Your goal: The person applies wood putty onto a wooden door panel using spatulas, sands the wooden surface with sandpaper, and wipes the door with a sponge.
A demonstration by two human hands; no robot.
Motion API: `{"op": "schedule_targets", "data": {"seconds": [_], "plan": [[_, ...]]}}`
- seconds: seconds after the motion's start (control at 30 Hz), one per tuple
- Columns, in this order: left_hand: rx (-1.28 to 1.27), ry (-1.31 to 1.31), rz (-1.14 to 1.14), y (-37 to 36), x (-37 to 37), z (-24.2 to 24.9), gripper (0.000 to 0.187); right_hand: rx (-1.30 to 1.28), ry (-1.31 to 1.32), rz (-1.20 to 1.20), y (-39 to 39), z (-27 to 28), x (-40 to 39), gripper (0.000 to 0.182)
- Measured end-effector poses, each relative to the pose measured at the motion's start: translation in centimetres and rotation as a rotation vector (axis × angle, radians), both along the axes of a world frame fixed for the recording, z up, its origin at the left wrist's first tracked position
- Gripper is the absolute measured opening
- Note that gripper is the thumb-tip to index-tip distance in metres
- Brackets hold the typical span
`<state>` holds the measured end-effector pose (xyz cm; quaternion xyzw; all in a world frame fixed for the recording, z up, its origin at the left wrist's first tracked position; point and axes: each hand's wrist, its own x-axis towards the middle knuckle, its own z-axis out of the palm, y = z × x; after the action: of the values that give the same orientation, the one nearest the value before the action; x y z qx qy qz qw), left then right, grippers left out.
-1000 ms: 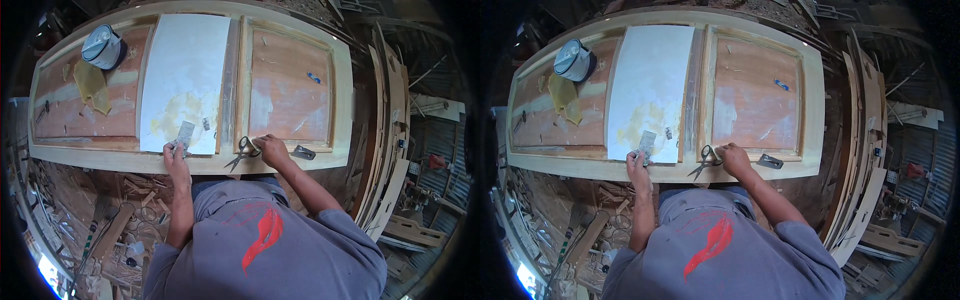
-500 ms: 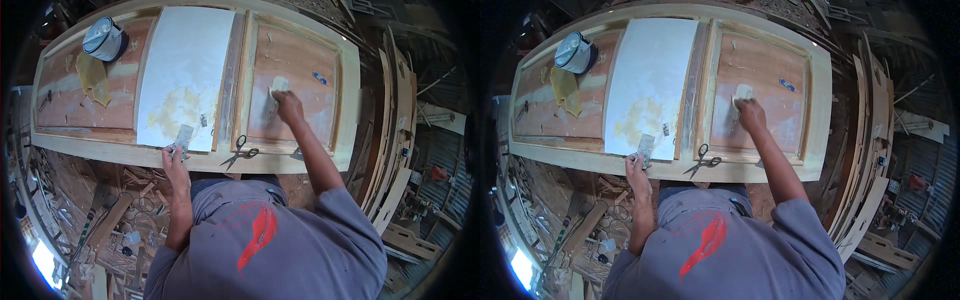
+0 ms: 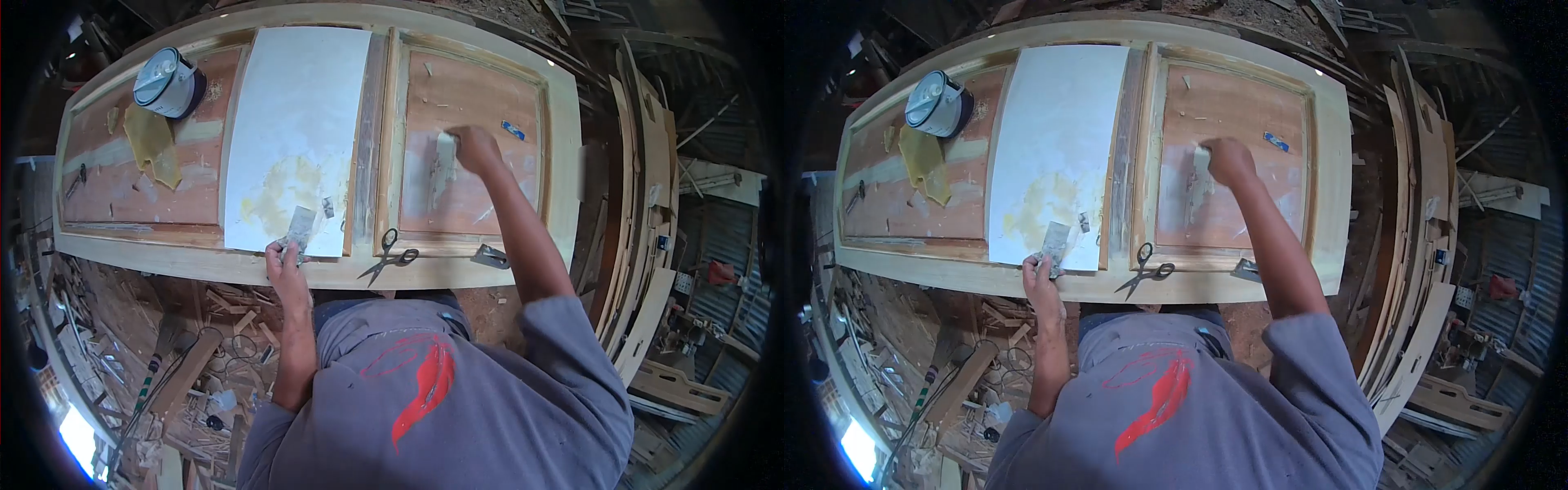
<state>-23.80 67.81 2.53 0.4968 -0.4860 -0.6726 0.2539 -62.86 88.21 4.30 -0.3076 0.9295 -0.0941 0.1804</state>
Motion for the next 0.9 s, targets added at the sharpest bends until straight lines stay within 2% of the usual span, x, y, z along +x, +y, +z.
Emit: {"op": "schedule_targets", "data": {"seconds": [0.07,0.13,0.27,0.33,0.4,0.5,0.6,0.67,0.73,0.77,0.9], "plan": [[-0.007,-0.018,0.000,0.2,-0.4,0.4,0.013,0.044,-0.022,0.021,-1.0,-2.7,-2.7,0.040],[0.000,-0.018,0.001,0.4,-0.3,0.7,0.013,0.089,-0.054,0.066,-1.2,-3.6,-2.2,0.040],[0.001,0.015,-0.048,0.0,-0.7,0.0,0.017,0.092,-0.085,0.189,2.9,-5.0,5.5,0.040],[-0.013,0.015,-0.086,-0.2,-1.6,0.1,0.017,0.211,-0.156,0.168,4.7,-4.3,10.4,0.045],[-0.019,0.029,-0.100,-0.6,-2.3,0.3,0.017,0.165,-0.213,0.161,6.3,-2.5,14.7,0.046],[-0.039,0.040,-0.106,-0.9,-3.1,0.6,0.016,0.131,-0.252,0.159,8.0,-1.8,16.2,0.046],[-0.044,0.042,-0.110,-1.2,-3.5,1.4,0.016,0.098,-0.200,0.038,8.5,-2.2,11.0,0.045],[-0.043,0.023,-0.108,-0.8,-2.9,1.3,0.016,0.081,-0.059,-0.045,6.8,-1.3,5.0,0.044],[-0.061,0.003,-0.116,-0.6,-2.4,0.6,0.015,-0.050,0.076,-0.057,5.4,-1.0,0.2,0.045],[-0.055,-0.005,-0.102,-0.3,-2.6,0.9,0.015,-0.028,0.065,-0.037,5.0,-1.7,-1.3,0.044],[-0.029,-0.011,-0.086,0.7,-2.7,1.5,0.015,0.006,0.044,0.021,5.0,-4.0,-0.7,0.045]]}}
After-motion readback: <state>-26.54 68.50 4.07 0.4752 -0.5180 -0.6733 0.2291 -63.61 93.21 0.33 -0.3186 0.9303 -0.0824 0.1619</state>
